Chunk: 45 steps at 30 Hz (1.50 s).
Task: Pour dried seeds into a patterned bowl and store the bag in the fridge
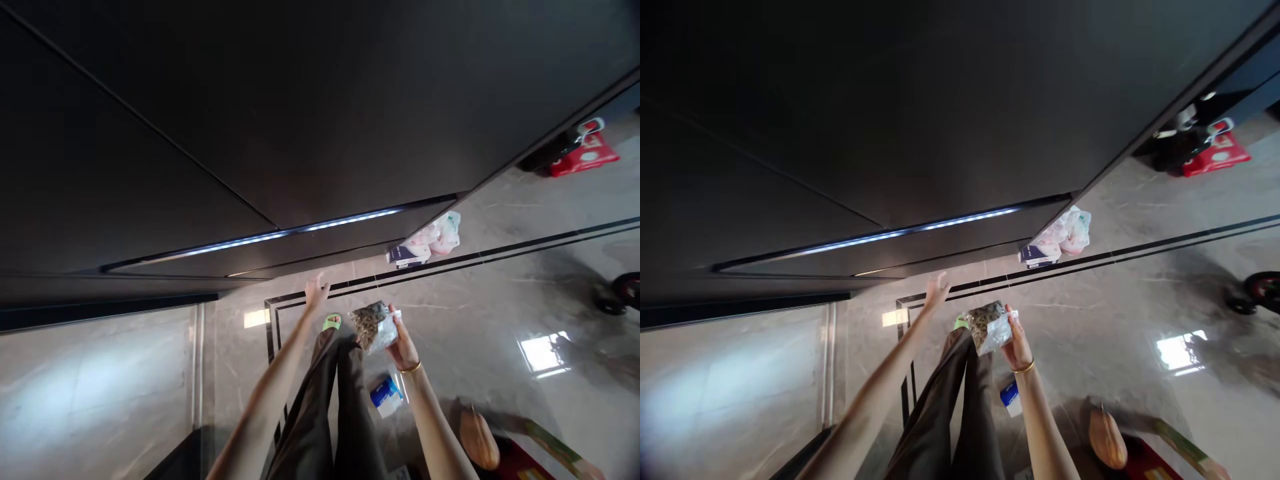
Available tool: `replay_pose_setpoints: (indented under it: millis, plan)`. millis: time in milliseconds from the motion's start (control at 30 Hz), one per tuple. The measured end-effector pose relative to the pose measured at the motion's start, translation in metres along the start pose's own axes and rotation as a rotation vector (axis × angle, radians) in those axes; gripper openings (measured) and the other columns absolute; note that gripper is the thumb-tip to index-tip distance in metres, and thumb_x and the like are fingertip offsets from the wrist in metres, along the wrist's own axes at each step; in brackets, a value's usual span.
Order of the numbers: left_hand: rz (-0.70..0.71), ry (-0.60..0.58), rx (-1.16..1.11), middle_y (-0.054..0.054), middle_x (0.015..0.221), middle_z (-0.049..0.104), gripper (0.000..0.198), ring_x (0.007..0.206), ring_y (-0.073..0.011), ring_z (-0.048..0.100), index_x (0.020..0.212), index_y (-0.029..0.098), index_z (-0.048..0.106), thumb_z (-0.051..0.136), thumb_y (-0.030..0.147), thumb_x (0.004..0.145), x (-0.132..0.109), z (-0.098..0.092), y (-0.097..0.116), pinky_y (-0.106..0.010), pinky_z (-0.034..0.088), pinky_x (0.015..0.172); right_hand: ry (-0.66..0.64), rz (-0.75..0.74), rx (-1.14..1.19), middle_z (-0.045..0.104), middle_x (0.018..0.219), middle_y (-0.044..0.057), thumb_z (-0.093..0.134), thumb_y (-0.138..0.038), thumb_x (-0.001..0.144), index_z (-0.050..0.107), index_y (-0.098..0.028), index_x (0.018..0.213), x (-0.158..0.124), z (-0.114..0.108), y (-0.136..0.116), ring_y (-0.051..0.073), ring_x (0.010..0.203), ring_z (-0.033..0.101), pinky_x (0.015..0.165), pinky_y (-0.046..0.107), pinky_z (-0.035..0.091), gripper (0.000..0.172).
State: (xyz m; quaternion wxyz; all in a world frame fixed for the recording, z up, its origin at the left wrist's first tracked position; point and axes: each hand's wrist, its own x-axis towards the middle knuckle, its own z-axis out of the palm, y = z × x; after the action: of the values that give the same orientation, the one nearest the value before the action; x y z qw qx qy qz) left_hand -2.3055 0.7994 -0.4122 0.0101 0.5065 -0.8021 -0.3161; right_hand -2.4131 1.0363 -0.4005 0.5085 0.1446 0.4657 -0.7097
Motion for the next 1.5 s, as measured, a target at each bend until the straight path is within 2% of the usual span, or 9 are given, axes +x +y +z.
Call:
replay_pose_setpoints:
  millis: [133,300,500,667,800,1000,1267,1433,1500]
  plan:
    - [-0.012,0.036,0.122,-0.026,0.143,0.031,0.05,0.135,-0.0324,0.022,0.129,-0.001,0.036,0.053,0.012,0.083,0.076,0.055,-0.062,-0.049,0.017,0.109,0.036,-0.061,-0.039,0.063,0.118,-0.005,0.066,-0.05,0.073,0.055,-0.039,0.117,0.064,-0.012,0.011,0.015,0.097,0.064,0.081,0.032,0.054,0.047]
    - [0.03,0.119,0.274,-0.024,0.135,0.04,0.047,0.125,-0.0325,0.03,0.125,0.0,0.035,0.052,0.023,0.088,0.114,0.079,-0.109,-0.054,0.007,0.106,0.088,-0.082,-0.086,0.063,0.118,-0.005,0.064,-0.05,0.075,0.057,-0.037,0.115,0.119,-0.017,0.021,0.015,0.1,0.063,0.086,0.033,0.052,0.043]
    - [0.034,0.176,0.42,-0.019,0.114,0.054,0.042,0.11,-0.0323,0.043,0.114,0.008,0.049,0.049,0.04,0.087,0.122,0.079,-0.121,-0.052,0.021,0.097,0.121,-0.219,-0.121,0.062,0.119,-0.005,0.057,-0.044,0.082,0.057,-0.036,0.112,0.148,-0.024,0.016,0.016,0.105,0.06,0.09,0.039,0.051,0.031]
    - [-0.002,0.134,0.39,-0.017,0.113,0.057,0.034,0.11,-0.0326,0.045,0.11,0.014,0.054,0.04,0.038,0.091,0.123,0.076,-0.12,-0.046,0.026,0.092,0.183,-0.262,-0.085,0.063,0.116,-0.005,0.06,-0.04,0.081,0.058,-0.035,0.111,0.157,-0.016,0.0,0.014,0.104,0.06,0.088,0.036,0.051,0.03]
    - [-0.005,0.146,0.372,-0.015,0.11,0.059,0.032,0.104,-0.0305,0.048,0.106,0.016,0.057,0.036,0.036,0.092,0.103,0.082,-0.125,-0.044,0.029,0.088,0.188,-0.239,-0.066,0.063,0.116,-0.005,0.061,-0.038,0.079,0.058,-0.034,0.111,0.167,0.0,-0.005,0.014,0.102,0.061,0.086,0.037,0.051,0.032]
    - [-0.026,0.114,0.386,-0.013,0.1,0.062,0.031,0.097,-0.0289,0.05,0.102,0.019,0.06,0.04,0.04,0.091,0.045,0.102,-0.138,-0.045,0.027,0.09,0.152,-0.248,-0.091,0.067,0.1,-0.003,0.065,-0.032,0.076,0.061,-0.028,0.104,0.181,0.015,0.007,0.013,0.087,0.063,0.082,0.034,0.052,0.029]
    - [-0.007,0.008,0.284,-0.011,0.095,0.065,0.03,0.095,-0.0274,0.052,0.099,0.022,0.064,0.041,0.04,0.091,-0.034,0.119,-0.152,-0.047,0.022,0.095,0.182,-0.233,-0.132,0.068,0.087,-0.004,0.065,-0.026,0.075,0.064,-0.026,0.1,0.173,-0.002,0.01,0.011,0.076,0.063,0.077,0.032,0.053,0.025]
    - [-0.039,0.005,0.238,-0.011,0.098,0.066,0.031,0.096,-0.0272,0.053,0.1,0.024,0.065,0.041,0.041,0.091,-0.07,0.131,-0.156,-0.048,0.021,0.097,0.135,-0.045,-0.206,0.07,0.094,-0.001,0.065,-0.026,0.075,0.063,-0.025,0.101,0.18,-0.018,0.007,0.016,0.082,0.066,0.077,0.039,0.054,0.026]
    - [-0.058,0.005,0.23,-0.01,0.1,0.066,0.03,0.096,-0.0269,0.054,0.1,0.025,0.065,0.041,0.04,0.091,-0.079,0.133,-0.156,-0.048,0.02,0.097,0.138,-0.044,-0.225,0.07,0.092,-0.001,0.067,-0.027,0.074,0.063,-0.024,0.1,0.187,-0.026,0.009,0.017,0.081,0.067,0.076,0.041,0.054,0.026]
